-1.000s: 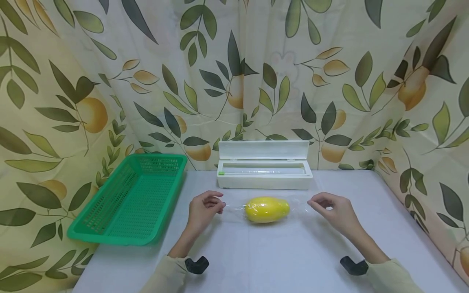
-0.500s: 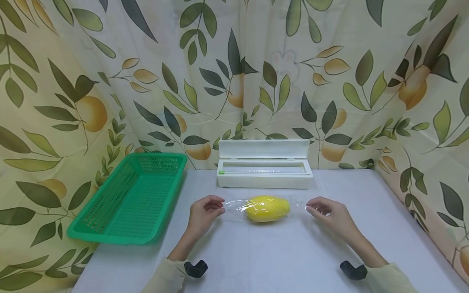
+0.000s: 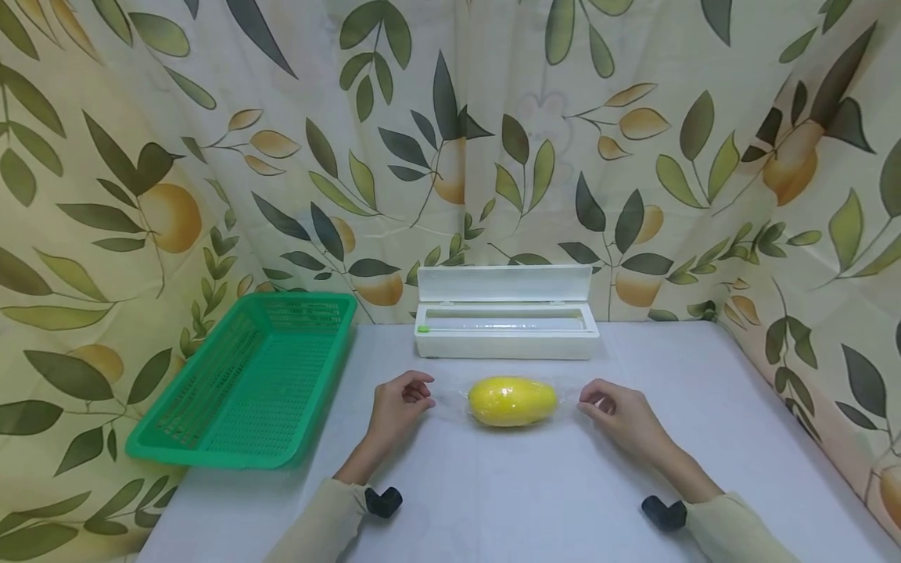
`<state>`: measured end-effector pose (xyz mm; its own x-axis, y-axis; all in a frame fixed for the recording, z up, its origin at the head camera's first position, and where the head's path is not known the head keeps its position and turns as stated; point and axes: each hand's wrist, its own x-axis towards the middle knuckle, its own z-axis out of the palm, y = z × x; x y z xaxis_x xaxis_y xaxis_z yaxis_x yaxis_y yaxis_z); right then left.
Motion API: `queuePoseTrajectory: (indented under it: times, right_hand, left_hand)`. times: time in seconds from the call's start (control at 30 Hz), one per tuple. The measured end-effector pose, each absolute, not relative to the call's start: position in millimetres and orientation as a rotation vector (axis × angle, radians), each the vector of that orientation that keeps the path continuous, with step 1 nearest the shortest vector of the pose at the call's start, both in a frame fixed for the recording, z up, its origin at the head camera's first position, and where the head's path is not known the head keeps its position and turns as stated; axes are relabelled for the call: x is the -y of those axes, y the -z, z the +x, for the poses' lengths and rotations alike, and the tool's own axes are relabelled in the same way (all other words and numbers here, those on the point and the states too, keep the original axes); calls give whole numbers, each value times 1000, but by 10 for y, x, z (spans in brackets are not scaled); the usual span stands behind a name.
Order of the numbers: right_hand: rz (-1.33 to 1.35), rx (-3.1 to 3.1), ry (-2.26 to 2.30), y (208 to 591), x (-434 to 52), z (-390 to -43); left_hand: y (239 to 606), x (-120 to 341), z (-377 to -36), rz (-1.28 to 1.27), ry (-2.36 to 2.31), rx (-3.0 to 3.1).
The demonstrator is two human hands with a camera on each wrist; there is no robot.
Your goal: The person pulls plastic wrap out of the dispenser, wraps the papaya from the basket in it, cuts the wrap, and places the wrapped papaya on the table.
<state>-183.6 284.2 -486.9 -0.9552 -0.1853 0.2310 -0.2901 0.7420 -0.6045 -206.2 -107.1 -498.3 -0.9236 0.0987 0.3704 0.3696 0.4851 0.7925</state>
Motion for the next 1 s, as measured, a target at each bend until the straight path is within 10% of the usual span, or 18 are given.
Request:
queuePoseTrajectory:
  times: [1.0]
  right_hand:
    - [426, 2877, -916, 4804, -2842, -1812]
  left_hand:
    - [4958, 1071, -1976, -417, 1302, 2564]
